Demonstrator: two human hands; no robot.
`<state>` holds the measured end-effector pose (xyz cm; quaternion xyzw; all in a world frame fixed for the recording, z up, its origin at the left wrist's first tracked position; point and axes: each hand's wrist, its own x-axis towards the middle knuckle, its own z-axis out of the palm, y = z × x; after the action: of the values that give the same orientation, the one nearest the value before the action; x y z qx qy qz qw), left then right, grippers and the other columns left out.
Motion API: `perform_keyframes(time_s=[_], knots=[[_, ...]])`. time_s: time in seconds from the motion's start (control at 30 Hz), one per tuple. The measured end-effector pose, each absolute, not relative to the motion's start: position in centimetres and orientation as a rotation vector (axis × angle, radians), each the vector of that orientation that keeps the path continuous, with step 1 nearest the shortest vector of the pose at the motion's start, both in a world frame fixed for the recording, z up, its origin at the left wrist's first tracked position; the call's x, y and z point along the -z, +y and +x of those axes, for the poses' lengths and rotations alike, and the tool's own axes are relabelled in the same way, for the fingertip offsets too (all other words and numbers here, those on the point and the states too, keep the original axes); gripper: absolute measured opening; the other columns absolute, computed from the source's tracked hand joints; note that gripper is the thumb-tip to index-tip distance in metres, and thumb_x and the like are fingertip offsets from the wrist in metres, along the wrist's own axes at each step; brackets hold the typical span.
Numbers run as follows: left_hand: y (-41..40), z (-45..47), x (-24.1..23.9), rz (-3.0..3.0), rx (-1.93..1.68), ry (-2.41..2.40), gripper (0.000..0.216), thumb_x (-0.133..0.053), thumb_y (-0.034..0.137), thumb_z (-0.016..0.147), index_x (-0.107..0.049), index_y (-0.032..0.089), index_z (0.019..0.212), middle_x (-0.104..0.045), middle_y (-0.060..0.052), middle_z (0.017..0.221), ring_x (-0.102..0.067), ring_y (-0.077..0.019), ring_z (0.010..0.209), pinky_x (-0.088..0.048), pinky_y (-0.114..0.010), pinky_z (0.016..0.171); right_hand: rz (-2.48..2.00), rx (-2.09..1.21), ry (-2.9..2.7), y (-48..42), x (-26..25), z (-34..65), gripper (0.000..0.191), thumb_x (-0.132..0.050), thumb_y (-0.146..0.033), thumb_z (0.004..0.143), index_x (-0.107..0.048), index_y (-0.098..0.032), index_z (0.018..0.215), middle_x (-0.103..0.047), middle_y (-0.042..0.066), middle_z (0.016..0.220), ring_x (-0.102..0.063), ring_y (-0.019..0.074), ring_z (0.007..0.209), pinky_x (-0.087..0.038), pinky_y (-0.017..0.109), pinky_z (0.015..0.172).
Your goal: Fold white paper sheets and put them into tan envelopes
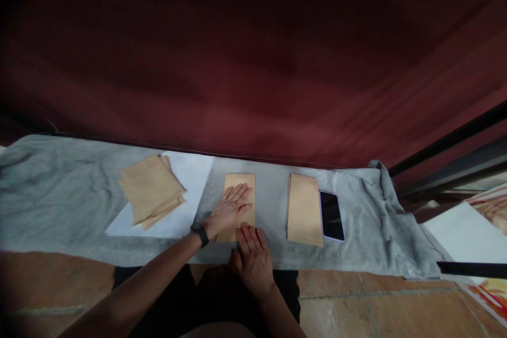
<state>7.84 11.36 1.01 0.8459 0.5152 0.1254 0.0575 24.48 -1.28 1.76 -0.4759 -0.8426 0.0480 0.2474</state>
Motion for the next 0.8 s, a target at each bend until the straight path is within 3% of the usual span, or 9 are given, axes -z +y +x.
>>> perform_keyframes(time_s=[0.37, 0.8], knots=[[16.8, 8.4, -0.5, 2.566, -0.409, 1.605, 0.06, -0.037, 0.044, 0.101, -0.036, 0.018, 0.155, -0.035, -0.008, 0.162, -0.025, -0.0262, 0.152, -0.013, -0.048, 0.125, -1.324, -0.113, -2.333, -1.2, -1.3, 24.5, 0.055, -0.048, -0.027, 0.098, -0.043, -0.02, 0.152, -0.05, 0.008, 0.152, -0.049, 0.0241, 0.139, -0.036, 0.044, 0.12], [15.2, 7.5, -0.4, 2.718, -0.339, 1.382, 0.058, -0.026, 0.043, 0.105, -0.033, 0.014, 0.155, -0.03, -0.009, 0.164, -0.024, -0.0191, 0.152, -0.013, -0.04, 0.126, -1.298, -0.067, -2.322, -1.2, -1.1, 24.4, 0.053, -0.05, -0.025, 0.097, -0.046, -0.018, 0.15, -0.054, 0.008, 0.15, -0.047, 0.0221, 0.14, -0.035, 0.043, 0.121]])
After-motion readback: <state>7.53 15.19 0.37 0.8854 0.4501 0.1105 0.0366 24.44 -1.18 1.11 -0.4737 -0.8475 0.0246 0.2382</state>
